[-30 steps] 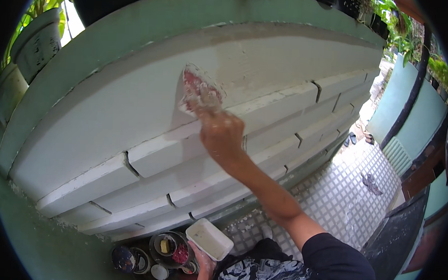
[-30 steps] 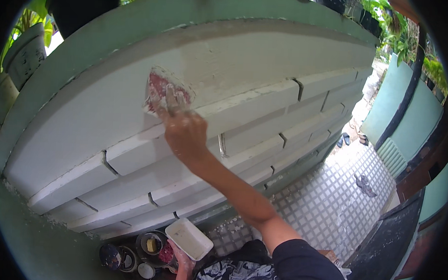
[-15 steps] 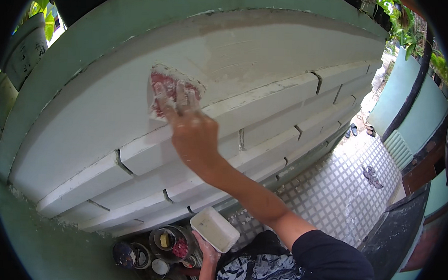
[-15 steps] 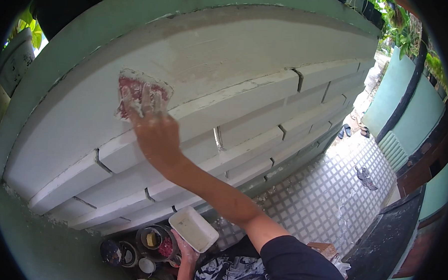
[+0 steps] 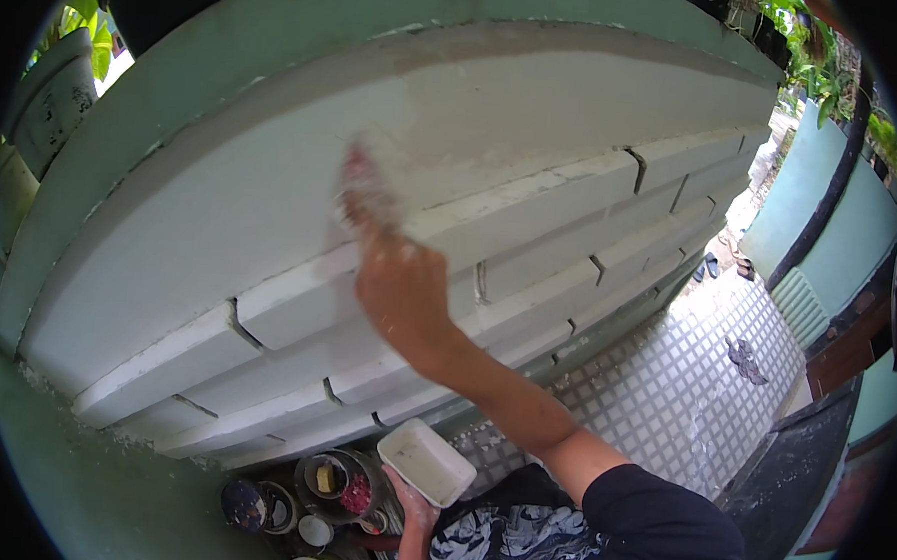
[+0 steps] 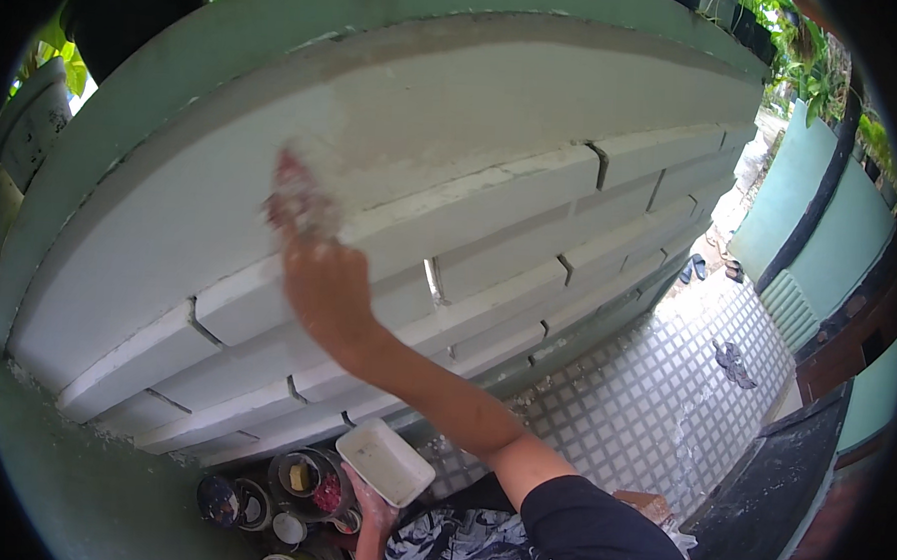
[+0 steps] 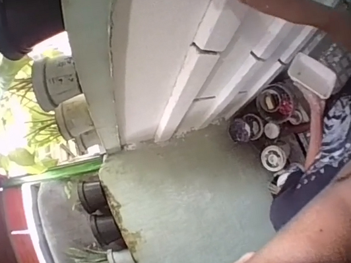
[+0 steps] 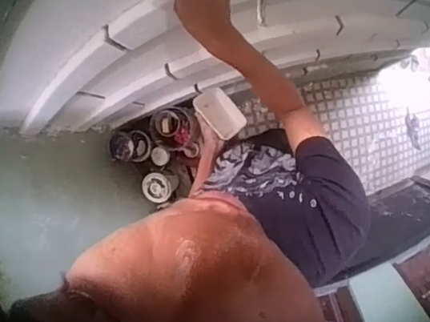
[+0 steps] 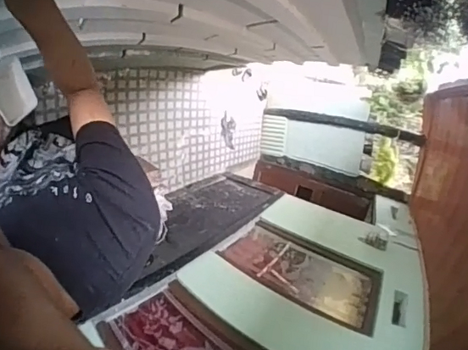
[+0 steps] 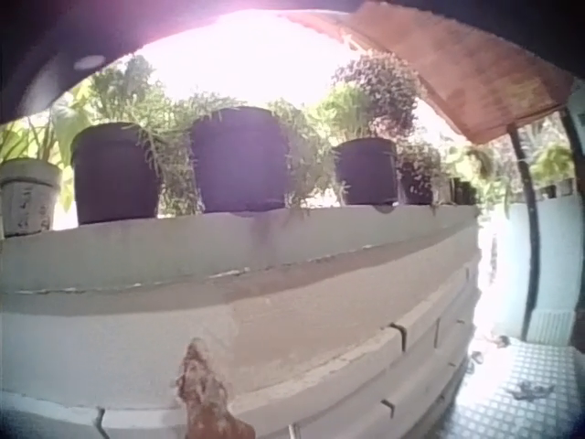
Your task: Applying and smoothing putty on a white brick wall using a plastic scraper.
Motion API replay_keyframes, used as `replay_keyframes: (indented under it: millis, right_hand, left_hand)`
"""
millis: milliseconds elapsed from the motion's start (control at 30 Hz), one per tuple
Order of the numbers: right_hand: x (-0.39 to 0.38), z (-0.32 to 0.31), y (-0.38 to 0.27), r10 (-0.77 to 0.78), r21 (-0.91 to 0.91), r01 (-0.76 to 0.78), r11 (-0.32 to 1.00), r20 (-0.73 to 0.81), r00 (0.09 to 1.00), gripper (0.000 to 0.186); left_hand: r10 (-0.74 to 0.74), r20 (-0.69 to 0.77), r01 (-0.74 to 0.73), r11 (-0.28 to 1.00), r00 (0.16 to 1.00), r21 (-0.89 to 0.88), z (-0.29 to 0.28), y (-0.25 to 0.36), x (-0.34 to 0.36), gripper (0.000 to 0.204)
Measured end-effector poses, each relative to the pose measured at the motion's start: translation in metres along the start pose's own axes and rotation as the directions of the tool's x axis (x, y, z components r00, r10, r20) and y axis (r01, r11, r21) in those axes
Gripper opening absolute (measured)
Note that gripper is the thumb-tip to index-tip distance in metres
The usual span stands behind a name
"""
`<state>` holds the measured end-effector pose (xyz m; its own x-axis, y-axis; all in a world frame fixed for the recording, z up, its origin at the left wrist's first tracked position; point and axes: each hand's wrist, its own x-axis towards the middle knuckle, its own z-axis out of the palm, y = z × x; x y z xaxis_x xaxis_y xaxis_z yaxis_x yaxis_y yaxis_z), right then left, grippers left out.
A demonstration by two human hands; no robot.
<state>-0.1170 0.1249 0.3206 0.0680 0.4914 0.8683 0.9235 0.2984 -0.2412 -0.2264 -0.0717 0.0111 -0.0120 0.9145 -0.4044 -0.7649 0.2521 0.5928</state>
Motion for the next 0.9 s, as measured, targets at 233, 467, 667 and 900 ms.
replay_keyframes:
  millis: [233,467,667,900]
  right_hand:
    - [0.027,-0.053,0.091,0.401,0.162,-0.371,0.914,-0.225,0.888,0.053]
    - [0.048,-0.030,0.080,0.394,0.129,-0.414,0.901,0.155,0.906,0.074]
    - [0.013,-0.047,0.048,0.014,0.627,-0.206,0.751,0.297,0.955,0.061]
    - [0.033,-0.096,0.166,0.323,0.713,-0.227,0.663,0.001,0.946,0.073]
  left_hand:
    - [0.037,0.020,-0.037,0.999,0.999,0.032,0.011,-0.006,0.009,0.075]
    - [0.022,-0.011,-0.021,0.999,1.000,0.029,0.029,-0.020,0.011,0.075]
    - [-0.012,-0.002,0.012,1.000,1.000,0.009,0.031,-0.030,0.011,0.075]
    - [0.040,-0.021,-0.039,0.999,0.999,0.027,0.032,-0.042,0.016,0.076]
